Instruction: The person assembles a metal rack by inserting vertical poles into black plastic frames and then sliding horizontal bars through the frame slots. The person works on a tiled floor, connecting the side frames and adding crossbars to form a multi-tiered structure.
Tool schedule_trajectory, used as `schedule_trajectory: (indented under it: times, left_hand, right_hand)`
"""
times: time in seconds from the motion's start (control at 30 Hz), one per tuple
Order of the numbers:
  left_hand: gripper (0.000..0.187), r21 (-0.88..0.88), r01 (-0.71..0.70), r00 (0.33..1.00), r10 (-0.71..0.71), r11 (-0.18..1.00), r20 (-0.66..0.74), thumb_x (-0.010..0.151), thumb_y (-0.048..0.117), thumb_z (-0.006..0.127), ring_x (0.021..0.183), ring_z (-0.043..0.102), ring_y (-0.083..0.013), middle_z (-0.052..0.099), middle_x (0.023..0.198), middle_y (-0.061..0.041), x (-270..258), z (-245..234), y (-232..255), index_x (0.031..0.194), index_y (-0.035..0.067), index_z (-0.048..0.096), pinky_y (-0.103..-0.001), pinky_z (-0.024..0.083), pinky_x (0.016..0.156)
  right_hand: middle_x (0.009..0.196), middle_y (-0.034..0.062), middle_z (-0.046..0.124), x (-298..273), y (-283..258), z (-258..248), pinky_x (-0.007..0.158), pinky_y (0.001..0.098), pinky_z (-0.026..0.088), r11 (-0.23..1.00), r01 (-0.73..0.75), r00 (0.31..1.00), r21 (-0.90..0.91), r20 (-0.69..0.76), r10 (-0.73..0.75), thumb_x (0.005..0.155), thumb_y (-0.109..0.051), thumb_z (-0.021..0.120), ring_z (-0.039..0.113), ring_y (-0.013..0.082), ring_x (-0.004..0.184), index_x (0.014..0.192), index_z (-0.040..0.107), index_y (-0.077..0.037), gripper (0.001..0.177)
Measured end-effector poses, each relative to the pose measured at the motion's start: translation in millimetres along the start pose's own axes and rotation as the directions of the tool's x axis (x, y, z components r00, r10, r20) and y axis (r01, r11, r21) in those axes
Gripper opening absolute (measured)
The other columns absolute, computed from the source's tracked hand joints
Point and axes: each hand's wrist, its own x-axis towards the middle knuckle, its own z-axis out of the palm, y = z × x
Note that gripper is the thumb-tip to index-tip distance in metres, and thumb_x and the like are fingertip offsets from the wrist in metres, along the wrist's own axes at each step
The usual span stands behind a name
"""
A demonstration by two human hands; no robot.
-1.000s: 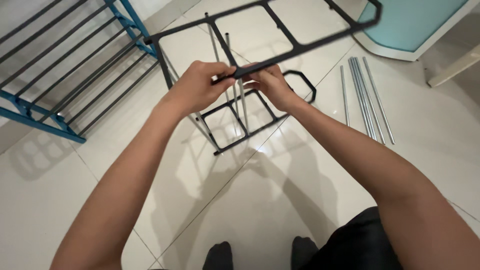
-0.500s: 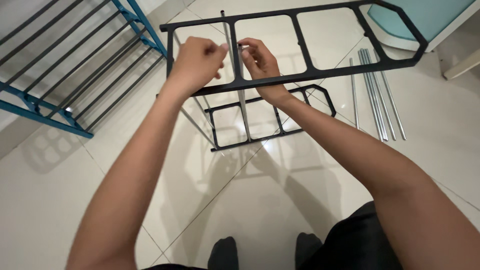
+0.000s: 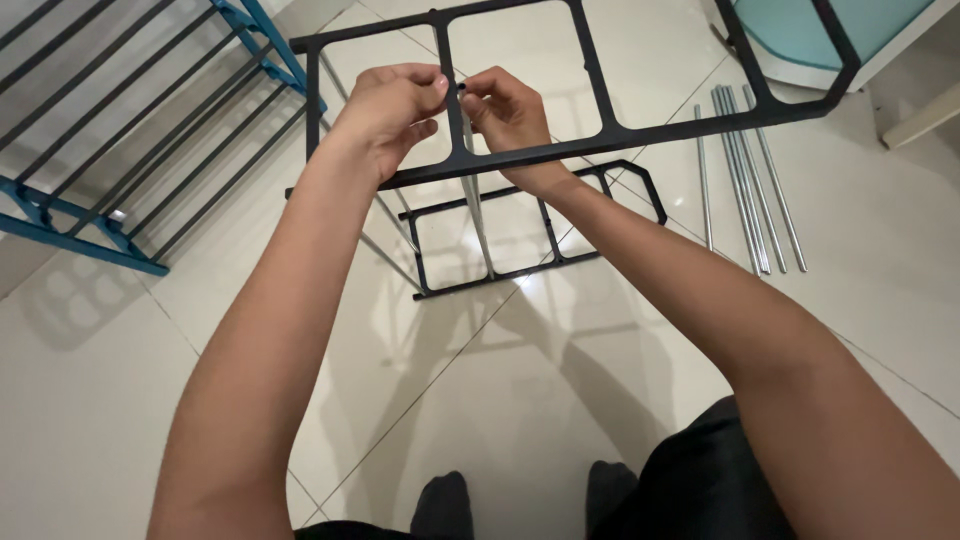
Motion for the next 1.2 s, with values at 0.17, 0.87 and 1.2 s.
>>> schedule_trajectory:
  times: [0.17, 0.87, 1.2]
  left_hand:
    - [0.023, -0.068, -0.041, 0.999, 0.040, 0.997, -0.012, 0.091, 0.009, 0.071, 0.091, 0.067, -0.0124, 0.074, 0.096, -0.004, 2, -2, -1, 0.112, 0.000, 0.072, -0.030, 0.053, 0.082]
    - [0.019, -0.015, -0.110, 0.994, 0.110, 0.994, -0.006, 0.087, 0.006, 0.077, 0.078, 0.070, -0.0138, 0.073, 0.088, -0.010, 0, -10, 8, 0.101, -0.006, 0.071, -0.024, 0.057, 0.068]
    - [0.019, -0.016, -0.128, 0.991, 0.128, 0.992, 0.040, 0.088, 0.006, 0.076, 0.076, 0.068, -0.0122, 0.072, 0.087, -0.009, -1, -8, 10, 0.102, -0.006, 0.072, -0.022, 0.055, 0.065]
  right_hand:
    - [0.096, -0.0010, 0.068, 5, 1, 3, 0.079, 0.0268, 0.061, 0.998, -0.027, 0.999, 0.052, 0.020, 0.026, 0.108, -0.025, 0.065, 0.064, 0.0064, 0.089, 0.112, 0.064, -0.004, 0.022]
    - [0.088, 0.0000, 0.069, 15, 1, 14, 0.068, 0.0233, 0.056, 0.999, -0.040, 0.999, 0.002, -0.021, 0.040, 0.106, -0.019, 0.067, 0.062, 0.0054, 0.078, 0.102, 0.069, -0.001, 0.018]
    - [0.083, -0.0017, 0.066, 16, 3, 9, 0.062, 0.0214, 0.048, 1.000, 0.005, 1.000, -0.029, -0.019, -0.005, 0.106, -0.022, 0.069, 0.055, 0.0035, 0.071, 0.103, 0.071, -0.001, 0.021]
